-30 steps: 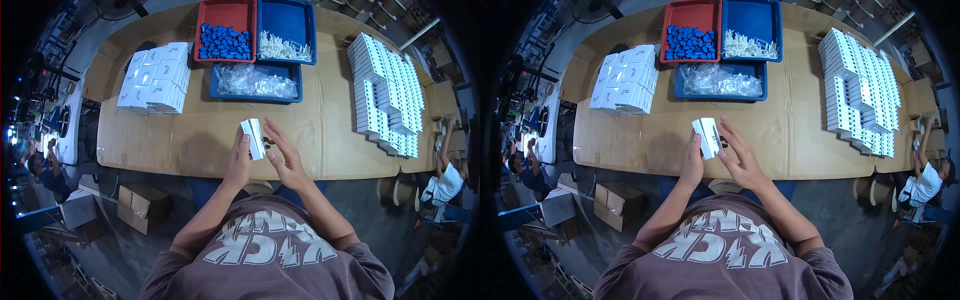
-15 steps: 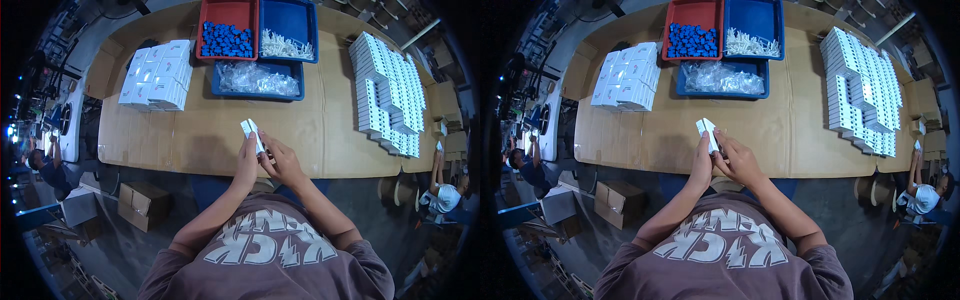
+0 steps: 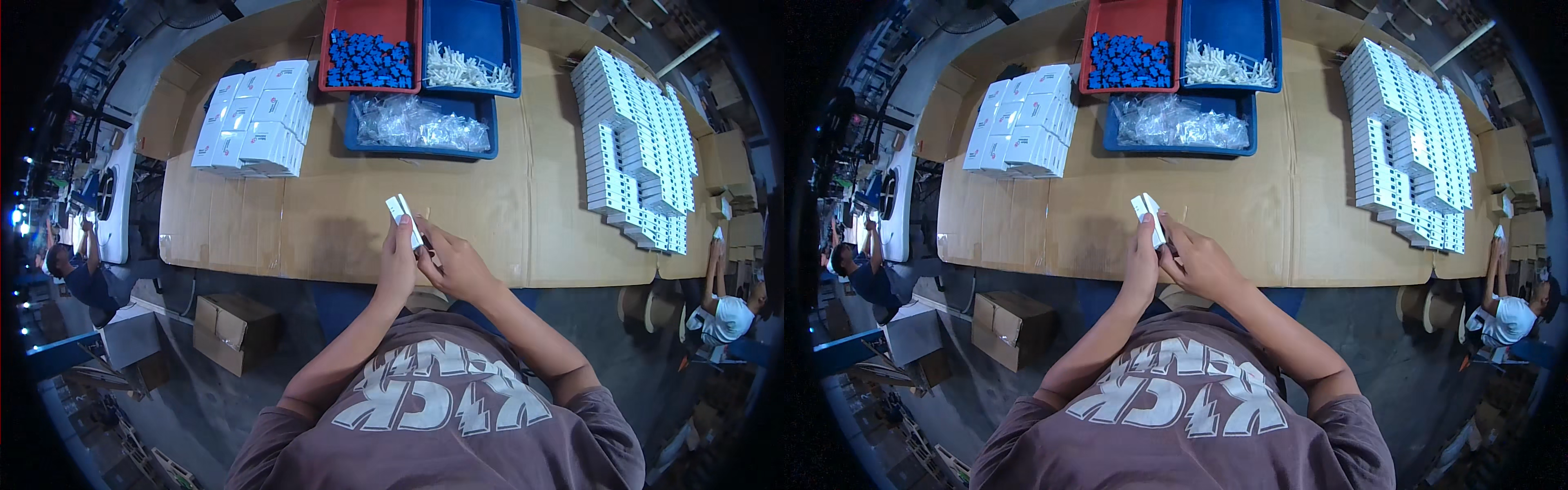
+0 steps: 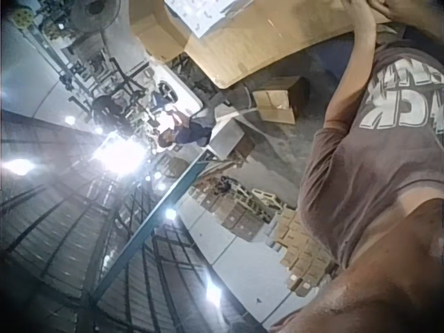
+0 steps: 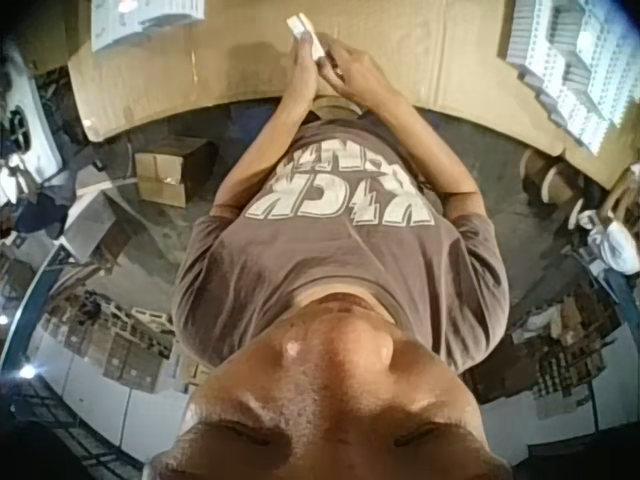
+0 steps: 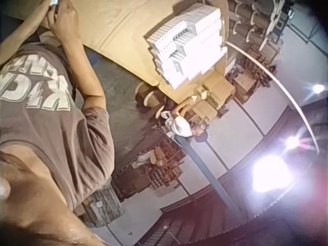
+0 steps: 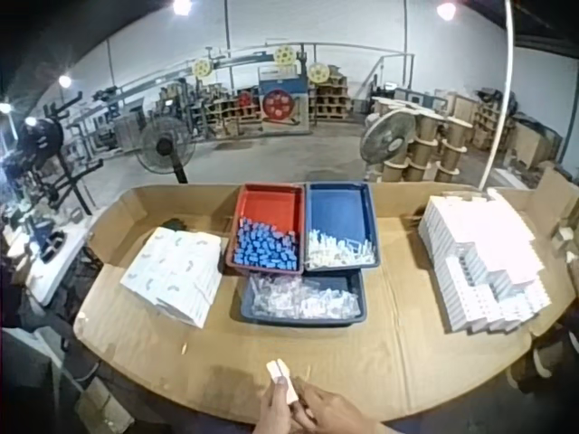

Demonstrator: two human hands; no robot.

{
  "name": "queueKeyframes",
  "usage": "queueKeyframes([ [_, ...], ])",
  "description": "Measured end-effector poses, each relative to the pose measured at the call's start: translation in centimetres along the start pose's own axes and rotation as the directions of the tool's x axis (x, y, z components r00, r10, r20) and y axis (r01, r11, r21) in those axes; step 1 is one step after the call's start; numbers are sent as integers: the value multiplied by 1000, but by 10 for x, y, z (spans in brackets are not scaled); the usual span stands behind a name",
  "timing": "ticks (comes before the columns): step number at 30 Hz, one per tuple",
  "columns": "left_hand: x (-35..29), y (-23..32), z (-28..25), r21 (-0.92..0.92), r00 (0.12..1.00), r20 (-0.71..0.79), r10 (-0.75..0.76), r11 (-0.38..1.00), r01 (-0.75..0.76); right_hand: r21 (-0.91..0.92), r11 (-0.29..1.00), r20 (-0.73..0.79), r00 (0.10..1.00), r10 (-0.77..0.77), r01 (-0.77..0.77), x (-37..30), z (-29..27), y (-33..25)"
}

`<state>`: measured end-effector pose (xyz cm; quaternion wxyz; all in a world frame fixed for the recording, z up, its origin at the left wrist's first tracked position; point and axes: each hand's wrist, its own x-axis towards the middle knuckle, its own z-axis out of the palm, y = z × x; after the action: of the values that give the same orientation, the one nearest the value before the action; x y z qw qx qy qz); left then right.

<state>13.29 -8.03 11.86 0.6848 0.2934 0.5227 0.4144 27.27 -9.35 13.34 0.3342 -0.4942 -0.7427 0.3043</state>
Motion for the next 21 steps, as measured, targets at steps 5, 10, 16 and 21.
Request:
queueKeyframes([
  [5,1,6,2,30,1000,27,13,999,-13,9,1000,-18,1000,-1,2,3,-4,0],
  [10,2,8,10,61,997,6,80,995,-80,-139,990,-42,999,-19,13,-4,6,4],
  [16,6,4,6,137,999,10,44,990,-45,-168,985,-43,999,27,-33,-8,10,4],
  [21,2,1,3,202,997,70,25,979,-39,-188,982,-65,998,4,-16,-15,12,3],
])
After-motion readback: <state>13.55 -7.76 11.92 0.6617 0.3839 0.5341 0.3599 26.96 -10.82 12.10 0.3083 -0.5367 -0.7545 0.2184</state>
